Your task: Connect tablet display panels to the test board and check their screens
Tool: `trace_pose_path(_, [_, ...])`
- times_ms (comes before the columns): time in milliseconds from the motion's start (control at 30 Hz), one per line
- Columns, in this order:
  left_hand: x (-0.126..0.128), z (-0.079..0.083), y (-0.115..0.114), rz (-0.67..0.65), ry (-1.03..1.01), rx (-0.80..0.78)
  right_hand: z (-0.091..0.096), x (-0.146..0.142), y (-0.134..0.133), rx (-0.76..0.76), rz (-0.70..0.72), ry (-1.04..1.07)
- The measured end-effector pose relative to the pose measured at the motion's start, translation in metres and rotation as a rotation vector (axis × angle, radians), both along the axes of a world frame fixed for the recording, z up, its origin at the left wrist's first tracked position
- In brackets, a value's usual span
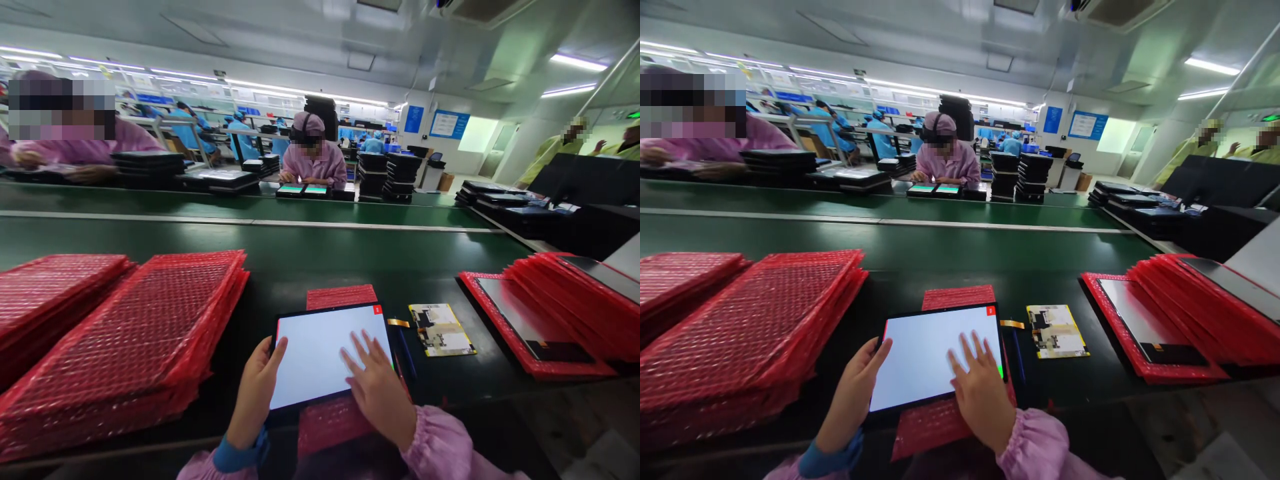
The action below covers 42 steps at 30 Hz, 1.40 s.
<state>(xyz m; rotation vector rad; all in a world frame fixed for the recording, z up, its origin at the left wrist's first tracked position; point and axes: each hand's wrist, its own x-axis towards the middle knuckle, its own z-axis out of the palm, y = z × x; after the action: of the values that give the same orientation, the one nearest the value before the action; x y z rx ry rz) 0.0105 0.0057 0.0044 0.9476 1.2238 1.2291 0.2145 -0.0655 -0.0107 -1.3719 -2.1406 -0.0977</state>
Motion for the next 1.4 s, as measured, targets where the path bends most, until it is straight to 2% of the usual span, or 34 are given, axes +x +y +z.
trace_pose_path(67, [0.000, 0.000, -0.001, -0.005, -0.032, -0.020, -0.003, -0.001, 0.000, 0.009, 0.159, 0.006])
trace_pose_path(133, [-0.001, -0.002, -0.001, -0.008, -0.053, -0.040, -0.005, 0.021, 0.001, 0.041, 0.166, 0.078])
trace_pose_path(267, [-0.003, -0.007, 0.001, -0.008, -0.038, -0.039, -0.001, 0.117, 0.024, 0.085, -0.240, 0.164])
trace_pose_path(333, [-0.004, -0.008, 0.002, -0.004, -0.016, -0.028, 0.000, 0.166, 0.039, 0.071, -0.393, 0.150])
trace_pose_path(400, [-0.005, -0.008, 0.004, 0.003, 0.010, -0.025, -0.002, 0.201, 0.051, 0.026, -0.427, 0.113])
trace_pose_path(500, [-0.006, -0.008, 0.006, 0.002, 0.035, -0.012, -0.013, 0.219, 0.058, -0.037, -0.402, 0.067])
trace_pose_path(667, [-0.005, -0.006, 0.005, -0.003, 0.045, 0.000, -0.024, 0.215, 0.057, -0.090, -0.375, 0.080])
trace_pose_path(833, [-0.001, 0.002, 0.000, 0.003, 0.024, 0.003, -0.014, 0.215, 0.056, -0.076, -0.361, 0.213])
trace_pose_path(900, [-0.001, 0.006, -0.002, 0.032, 0.002, 0.025, -0.006, 0.204, 0.048, -0.029, -0.364, 0.296])
trace_pose_path(1000, [0.000, 0.009, -0.006, 0.029, -0.050, 0.058, 0.005, 0.164, 0.024, -0.017, -0.326, 0.444])
trace_pose_path(1033, [0.002, 0.010, -0.008, 0.015, -0.072, 0.066, 0.007, 0.146, 0.015, -0.068, -0.279, 0.513])
trace_pose_path(1100, [0.005, 0.013, -0.010, -0.007, -0.098, 0.088, 0.012, 0.110, -0.003, -0.339, -0.070, 0.893])
trace_pose_path(1133, [0.007, 0.014, -0.010, -0.009, -0.090, 0.105, 0.015, 0.095, -0.010, -0.455, 0.011, 1.001])
trace_pose_path(1167, [0.009, 0.015, -0.010, -0.007, -0.069, 0.126, 0.017, 0.083, -0.017, -0.497, 0.034, 1.091])
trace_pose_path(1233, [0.012, 0.017, -0.009, 0.005, -0.031, 0.161, 0.024, 0.071, -0.026, -0.400, -0.027, 1.109])
trace_pose_path(1300, [0.012, 0.017, -0.007, -0.016, -0.029, 0.145, 0.029, 0.072, -0.028, -0.159, -0.105, 0.940])
trace_pose_path(1333, [0.011, 0.016, -0.006, -0.037, -0.038, 0.120, 0.031, 0.074, -0.026, -0.061, -0.079, 0.799])
trace_pose_path(1400, [0.009, 0.012, -0.005, -0.074, -0.037, 0.072, 0.029, 0.077, -0.021, 0.079, 0.090, 0.483])
